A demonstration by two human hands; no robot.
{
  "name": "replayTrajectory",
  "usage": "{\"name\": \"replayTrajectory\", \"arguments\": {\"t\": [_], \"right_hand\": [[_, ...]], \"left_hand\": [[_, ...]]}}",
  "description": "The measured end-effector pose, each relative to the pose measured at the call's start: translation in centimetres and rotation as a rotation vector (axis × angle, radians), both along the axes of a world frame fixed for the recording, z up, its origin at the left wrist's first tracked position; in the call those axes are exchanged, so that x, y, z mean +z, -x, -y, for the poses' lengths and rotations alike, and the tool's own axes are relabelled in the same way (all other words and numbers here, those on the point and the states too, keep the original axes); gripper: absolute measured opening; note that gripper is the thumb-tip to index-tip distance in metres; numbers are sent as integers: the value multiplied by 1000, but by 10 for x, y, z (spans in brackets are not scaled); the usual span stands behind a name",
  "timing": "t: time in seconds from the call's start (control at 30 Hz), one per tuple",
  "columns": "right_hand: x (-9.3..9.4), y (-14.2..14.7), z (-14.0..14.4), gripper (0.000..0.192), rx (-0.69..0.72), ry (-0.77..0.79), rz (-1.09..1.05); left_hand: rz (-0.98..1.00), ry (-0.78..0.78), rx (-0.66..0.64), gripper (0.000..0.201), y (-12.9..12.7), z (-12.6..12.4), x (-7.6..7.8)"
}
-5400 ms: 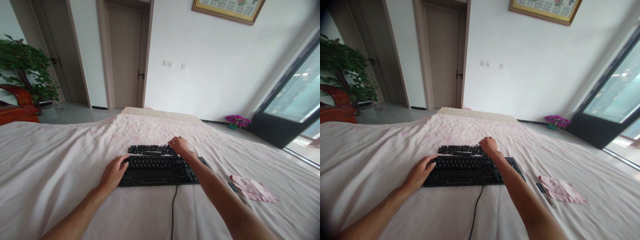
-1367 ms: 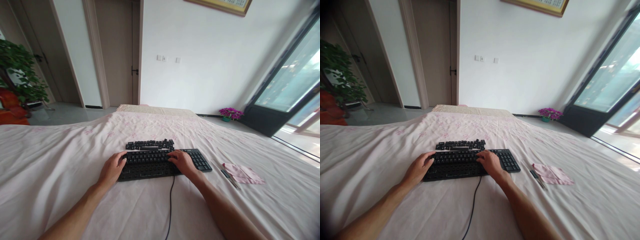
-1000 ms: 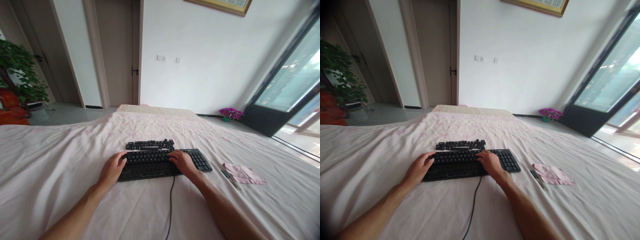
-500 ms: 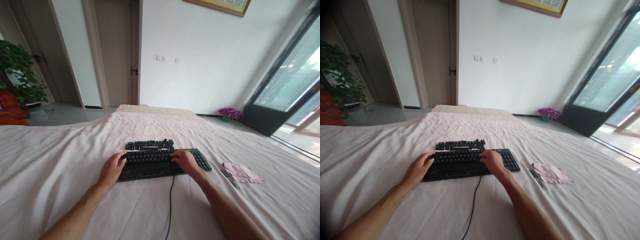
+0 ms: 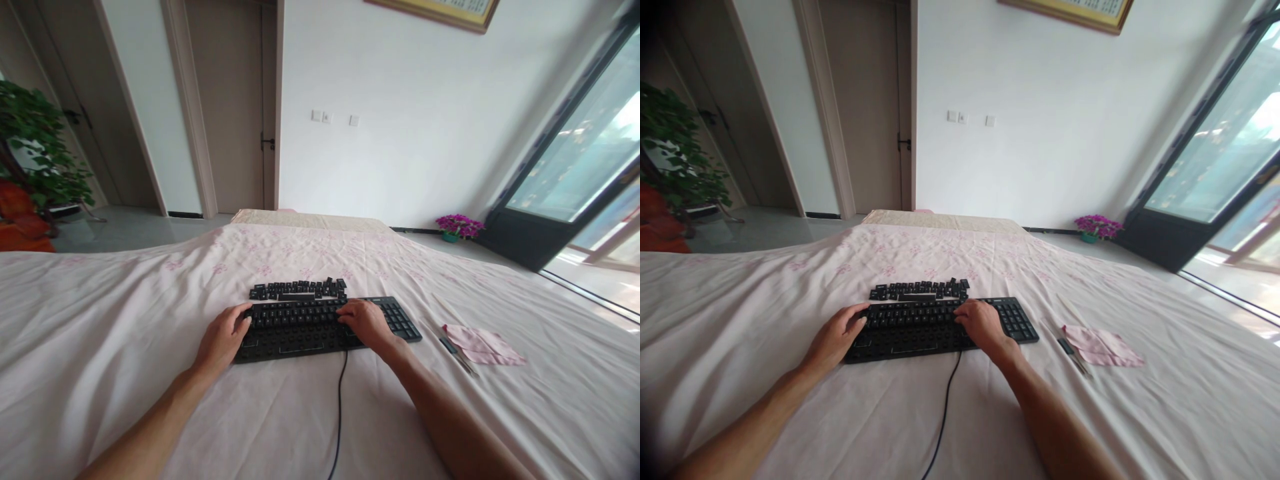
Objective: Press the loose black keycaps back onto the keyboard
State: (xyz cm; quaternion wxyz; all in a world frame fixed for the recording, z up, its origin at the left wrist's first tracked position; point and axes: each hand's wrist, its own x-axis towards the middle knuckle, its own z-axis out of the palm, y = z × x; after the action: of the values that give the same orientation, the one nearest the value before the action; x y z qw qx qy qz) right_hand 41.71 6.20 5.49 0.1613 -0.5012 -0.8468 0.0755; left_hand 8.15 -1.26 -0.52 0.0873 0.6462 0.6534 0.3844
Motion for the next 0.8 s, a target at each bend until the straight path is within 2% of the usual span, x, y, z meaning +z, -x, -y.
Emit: {"name": "replayTrajectory", "arguments": {"t": [0.2,0.5,0.63,0.8], "right_hand": [[6,2,5,21,33,-32,66],[13,4,9,24,84,-25,150],[12,6,15,30,83,-72,244],[15,11,27,27,111,-128,380]], "left_hand": [[0,-3,1,37,2,-2,-4],[13,1,1,36,1,-1,-1],[16,-5,-2,37,1,-1,-1],[6,-3,4,37,2,-2,-4]]}}
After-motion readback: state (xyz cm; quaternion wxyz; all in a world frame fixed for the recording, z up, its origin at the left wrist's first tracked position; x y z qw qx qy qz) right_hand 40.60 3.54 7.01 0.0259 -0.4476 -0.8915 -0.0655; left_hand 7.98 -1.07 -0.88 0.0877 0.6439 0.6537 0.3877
